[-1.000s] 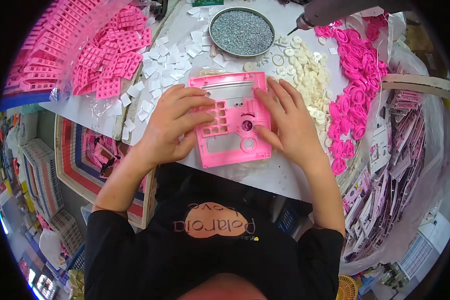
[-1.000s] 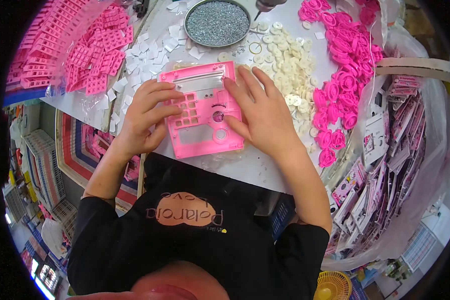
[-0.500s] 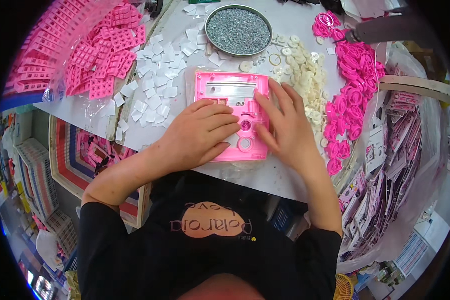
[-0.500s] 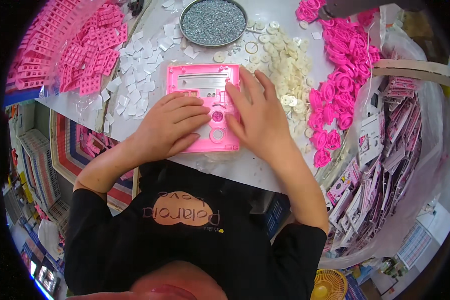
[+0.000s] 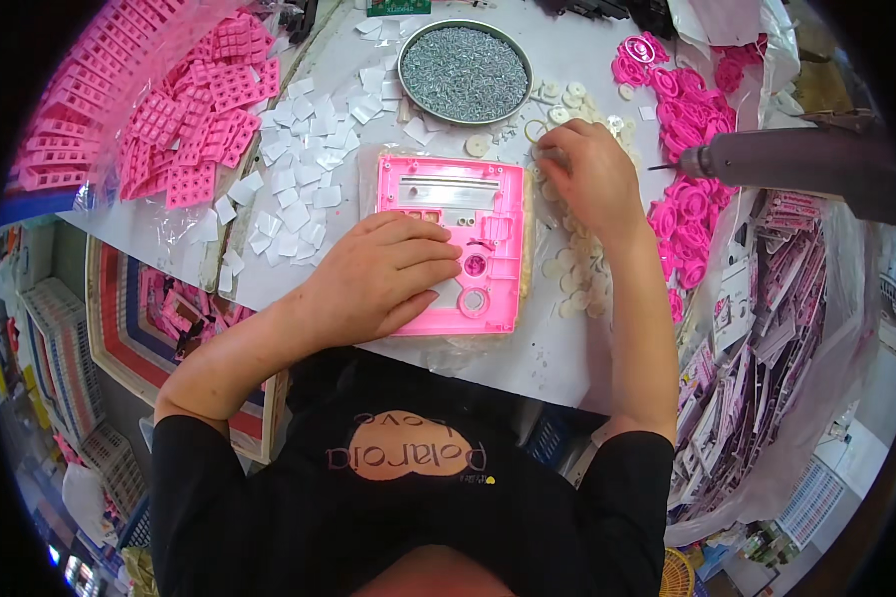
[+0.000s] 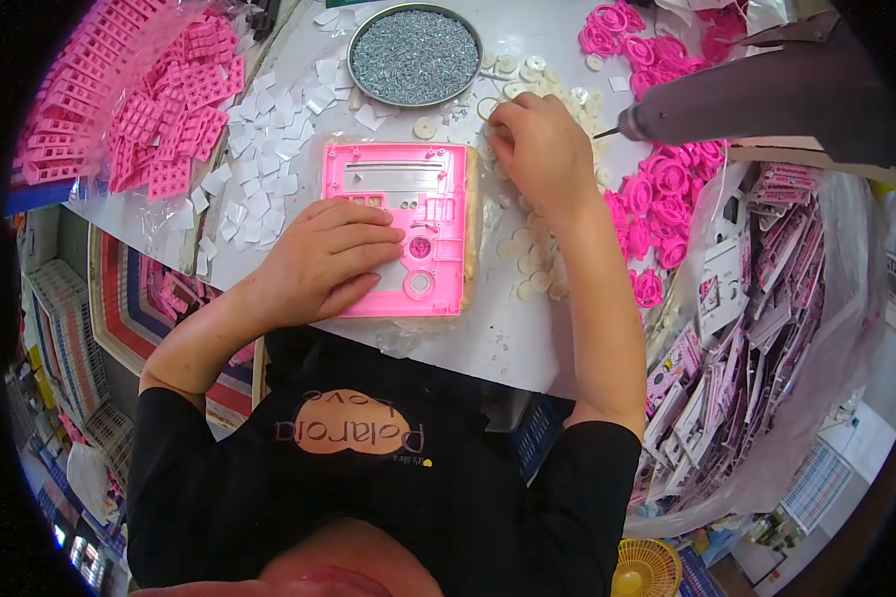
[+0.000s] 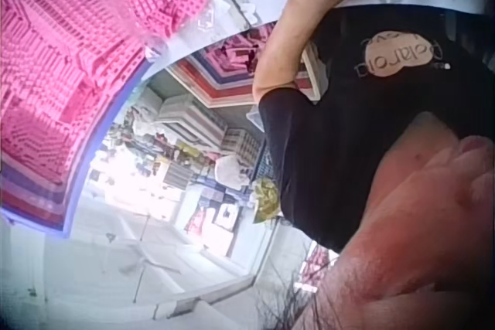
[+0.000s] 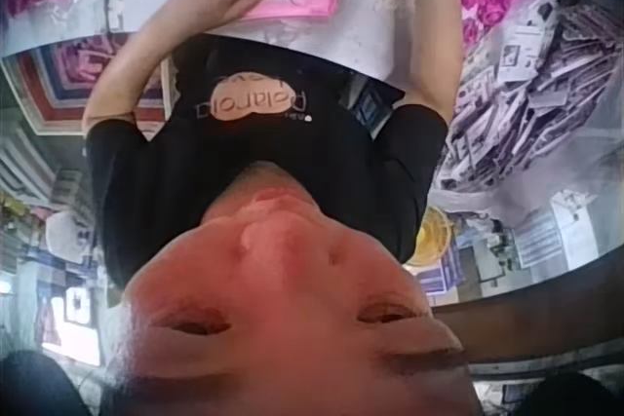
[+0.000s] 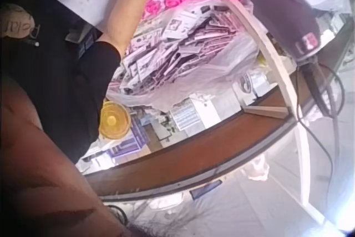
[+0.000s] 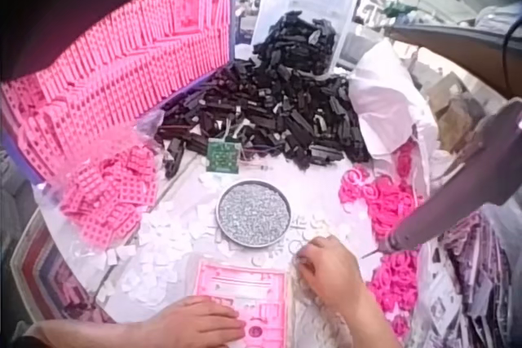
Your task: Assembling a pink toy piggy bank by installing electronic components, a speaker, and the front panel.
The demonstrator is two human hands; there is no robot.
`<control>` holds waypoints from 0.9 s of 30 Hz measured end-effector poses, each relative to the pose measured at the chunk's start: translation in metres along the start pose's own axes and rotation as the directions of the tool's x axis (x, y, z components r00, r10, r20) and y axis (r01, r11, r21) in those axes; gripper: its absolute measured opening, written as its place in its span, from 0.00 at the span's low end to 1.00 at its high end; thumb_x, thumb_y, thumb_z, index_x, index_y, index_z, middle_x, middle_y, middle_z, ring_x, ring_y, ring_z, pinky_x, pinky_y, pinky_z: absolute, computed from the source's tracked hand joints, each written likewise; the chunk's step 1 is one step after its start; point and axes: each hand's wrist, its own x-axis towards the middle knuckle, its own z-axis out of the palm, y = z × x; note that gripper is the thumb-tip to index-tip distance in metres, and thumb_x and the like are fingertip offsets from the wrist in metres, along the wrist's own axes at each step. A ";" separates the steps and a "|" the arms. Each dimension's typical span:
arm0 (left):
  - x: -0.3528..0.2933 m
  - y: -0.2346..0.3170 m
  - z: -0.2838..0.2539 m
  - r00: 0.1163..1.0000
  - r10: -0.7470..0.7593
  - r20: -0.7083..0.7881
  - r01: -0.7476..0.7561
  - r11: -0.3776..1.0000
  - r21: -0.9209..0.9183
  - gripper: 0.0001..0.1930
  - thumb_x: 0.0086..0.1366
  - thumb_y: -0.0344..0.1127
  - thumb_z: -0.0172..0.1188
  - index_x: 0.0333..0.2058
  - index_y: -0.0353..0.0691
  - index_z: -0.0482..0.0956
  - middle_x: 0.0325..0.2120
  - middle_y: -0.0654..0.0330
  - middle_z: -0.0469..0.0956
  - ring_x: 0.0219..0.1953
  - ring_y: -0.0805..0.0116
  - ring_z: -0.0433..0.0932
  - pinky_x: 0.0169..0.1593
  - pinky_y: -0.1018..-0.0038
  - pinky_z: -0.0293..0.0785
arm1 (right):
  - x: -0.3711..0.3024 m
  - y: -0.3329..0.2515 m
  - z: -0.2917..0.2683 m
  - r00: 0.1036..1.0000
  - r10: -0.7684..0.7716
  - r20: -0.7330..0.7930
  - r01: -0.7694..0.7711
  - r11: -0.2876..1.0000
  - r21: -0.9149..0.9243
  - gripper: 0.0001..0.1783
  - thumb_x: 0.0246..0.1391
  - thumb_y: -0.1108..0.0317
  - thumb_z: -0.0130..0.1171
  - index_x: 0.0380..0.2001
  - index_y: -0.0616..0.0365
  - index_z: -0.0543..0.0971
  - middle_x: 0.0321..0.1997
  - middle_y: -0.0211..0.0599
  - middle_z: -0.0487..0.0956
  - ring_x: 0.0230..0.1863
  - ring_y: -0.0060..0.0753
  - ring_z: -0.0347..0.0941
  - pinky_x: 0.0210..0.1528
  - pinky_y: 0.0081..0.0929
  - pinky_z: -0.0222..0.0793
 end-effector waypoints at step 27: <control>0.004 0.045 -0.007 0.853 -0.472 0.224 0.512 0.672 -0.534 0.07 0.64 0.32 0.65 0.36 0.37 0.78 0.26 0.61 0.77 0.28 0.70 0.77 0.32 0.71 0.72 | -0.084 -0.122 -0.032 0.994 -0.047 -0.094 0.084 0.894 0.440 0.09 0.48 0.76 0.71 0.35 0.58 0.84 0.32 0.39 0.82 0.29 0.39 0.80 0.29 0.32 0.75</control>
